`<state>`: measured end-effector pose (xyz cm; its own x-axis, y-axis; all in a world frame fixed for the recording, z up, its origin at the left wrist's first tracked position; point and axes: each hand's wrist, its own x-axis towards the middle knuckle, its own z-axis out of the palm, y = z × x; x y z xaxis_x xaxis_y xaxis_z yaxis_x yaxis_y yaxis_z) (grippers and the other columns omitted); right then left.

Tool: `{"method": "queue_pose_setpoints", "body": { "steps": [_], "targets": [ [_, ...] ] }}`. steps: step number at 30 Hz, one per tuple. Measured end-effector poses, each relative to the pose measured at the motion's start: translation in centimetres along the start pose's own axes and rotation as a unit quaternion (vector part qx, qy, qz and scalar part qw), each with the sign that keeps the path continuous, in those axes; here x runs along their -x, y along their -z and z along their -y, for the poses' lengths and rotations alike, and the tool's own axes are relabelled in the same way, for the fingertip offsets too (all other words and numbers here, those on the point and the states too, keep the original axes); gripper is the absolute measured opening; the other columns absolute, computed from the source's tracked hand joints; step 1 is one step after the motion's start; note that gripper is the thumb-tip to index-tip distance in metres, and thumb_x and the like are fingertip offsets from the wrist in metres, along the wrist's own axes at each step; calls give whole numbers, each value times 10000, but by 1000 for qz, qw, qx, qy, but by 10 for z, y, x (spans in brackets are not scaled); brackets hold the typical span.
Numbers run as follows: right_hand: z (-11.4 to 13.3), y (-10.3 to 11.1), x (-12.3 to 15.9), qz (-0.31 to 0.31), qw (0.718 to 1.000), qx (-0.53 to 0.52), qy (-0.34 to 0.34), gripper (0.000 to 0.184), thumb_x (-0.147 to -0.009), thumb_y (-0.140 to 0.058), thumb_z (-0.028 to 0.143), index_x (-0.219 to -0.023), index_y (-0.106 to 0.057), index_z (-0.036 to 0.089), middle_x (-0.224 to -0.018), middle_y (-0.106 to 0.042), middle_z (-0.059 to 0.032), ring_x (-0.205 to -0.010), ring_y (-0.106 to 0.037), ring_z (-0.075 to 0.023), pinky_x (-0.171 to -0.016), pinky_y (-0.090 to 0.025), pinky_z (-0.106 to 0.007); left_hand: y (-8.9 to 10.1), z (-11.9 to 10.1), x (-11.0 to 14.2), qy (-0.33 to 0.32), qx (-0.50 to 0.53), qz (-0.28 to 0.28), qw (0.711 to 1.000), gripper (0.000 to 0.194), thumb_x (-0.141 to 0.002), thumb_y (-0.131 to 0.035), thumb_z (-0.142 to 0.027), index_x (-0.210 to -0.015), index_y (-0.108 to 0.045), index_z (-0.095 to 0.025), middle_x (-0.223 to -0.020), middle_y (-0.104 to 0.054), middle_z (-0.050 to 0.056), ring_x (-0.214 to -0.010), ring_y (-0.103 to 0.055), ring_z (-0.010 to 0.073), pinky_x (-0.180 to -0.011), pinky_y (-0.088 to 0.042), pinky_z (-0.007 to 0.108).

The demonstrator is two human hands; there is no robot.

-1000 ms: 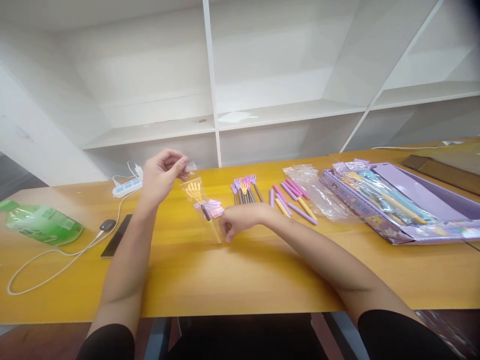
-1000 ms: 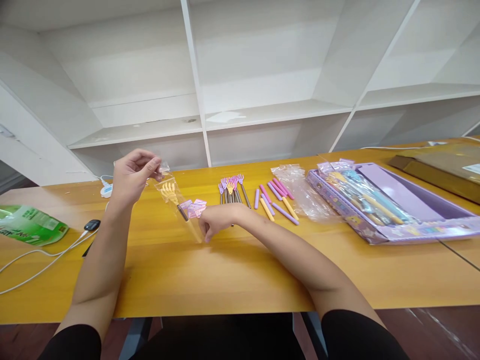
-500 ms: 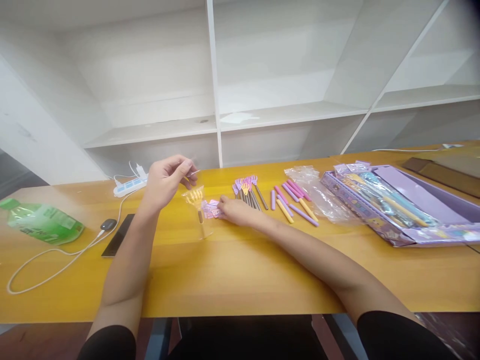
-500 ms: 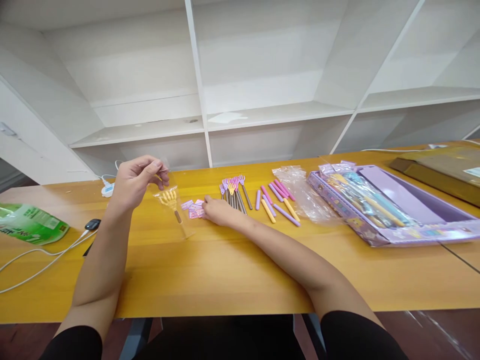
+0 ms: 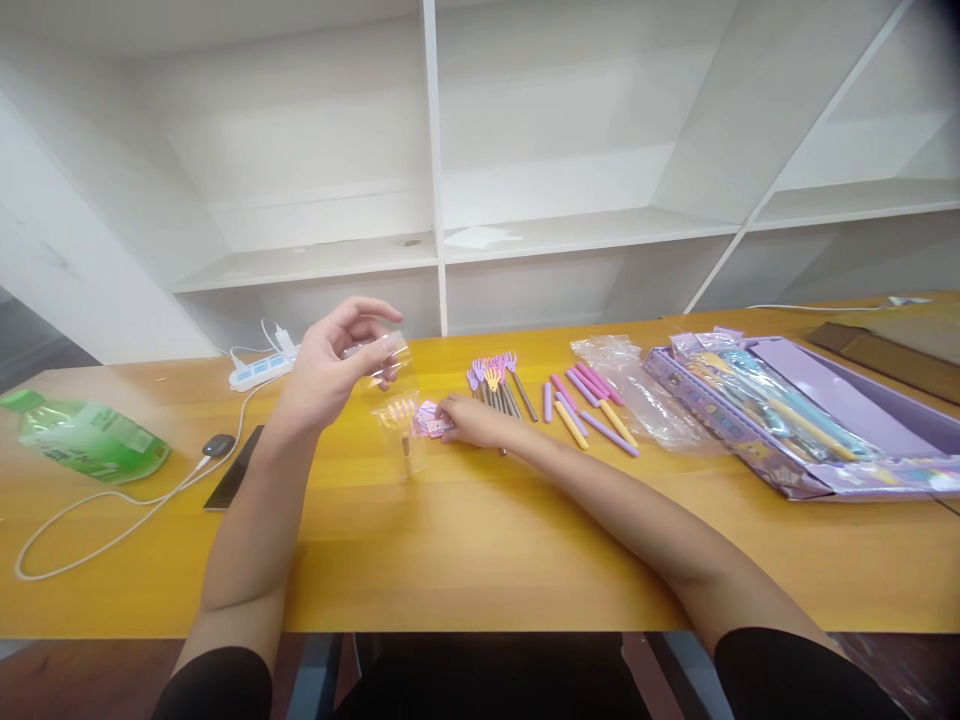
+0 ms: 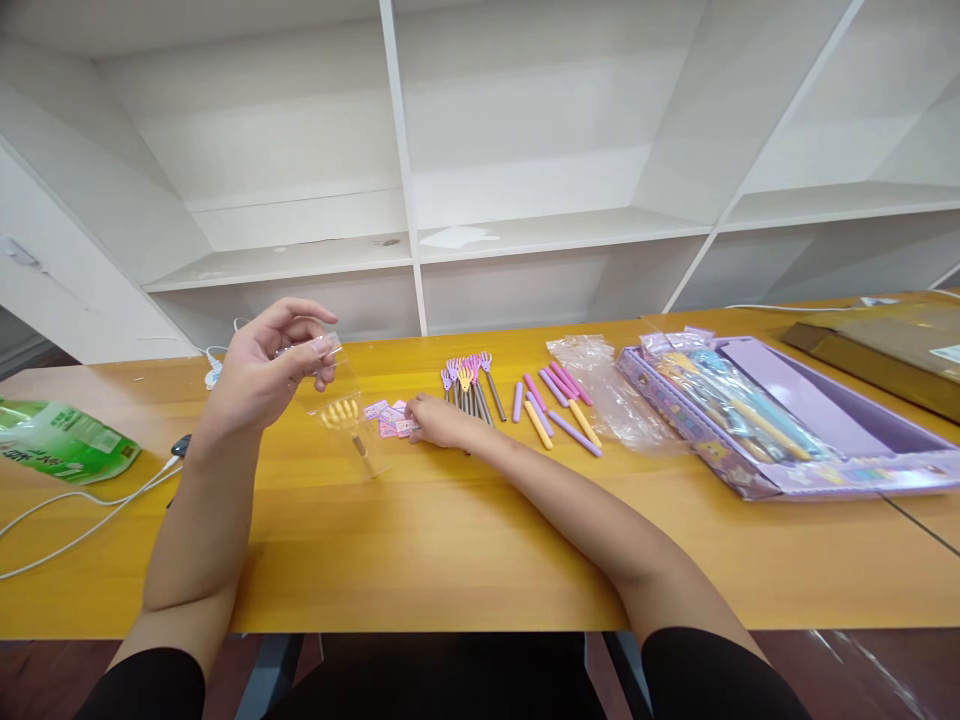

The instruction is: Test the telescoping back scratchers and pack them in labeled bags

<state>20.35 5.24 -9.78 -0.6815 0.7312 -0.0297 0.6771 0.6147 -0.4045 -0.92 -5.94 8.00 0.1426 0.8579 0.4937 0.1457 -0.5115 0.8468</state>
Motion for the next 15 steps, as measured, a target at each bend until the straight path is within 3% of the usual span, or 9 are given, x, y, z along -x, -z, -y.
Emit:
{"method": "queue_pose_setpoints", "body": {
  "steps": [5,8,15],
  "targets": [
    [1,4,3,3,999,-8,-33,450,-923,-890,360,-1269,-731,121,-1330,-657,-170,-1101,-695,-245,-926,-498,-278,1,-2,2,-9,10,40,999,92,-933,-810,-292,-961,-787,-208,-748,-660,8,-654,-654,140,-608,-548,263],
    [4,5,4,3,999,-15,-47,411,-929,-884,348,-1242,-737,127,-1334,-658,-157,-1084,-698,-220,-954,-531,-289,3,-1,3,-7,5,45,999,87,-943,-784,-271,-931,-821,-193,-752,-671,30,-673,-637,146,-627,-533,273],
    [2,4,0,8,998,-10,-64,396,-1053,-742,414,-1358,-684,169,-1384,-686,-112,-1207,-700,-255,-1033,-621,-480,3,-2,4,-5,9,56,998,124,-955,-776,-264,-940,-875,-192,-776,-681,49,-704,-614,147,-642,-502,277]
  ]
}}
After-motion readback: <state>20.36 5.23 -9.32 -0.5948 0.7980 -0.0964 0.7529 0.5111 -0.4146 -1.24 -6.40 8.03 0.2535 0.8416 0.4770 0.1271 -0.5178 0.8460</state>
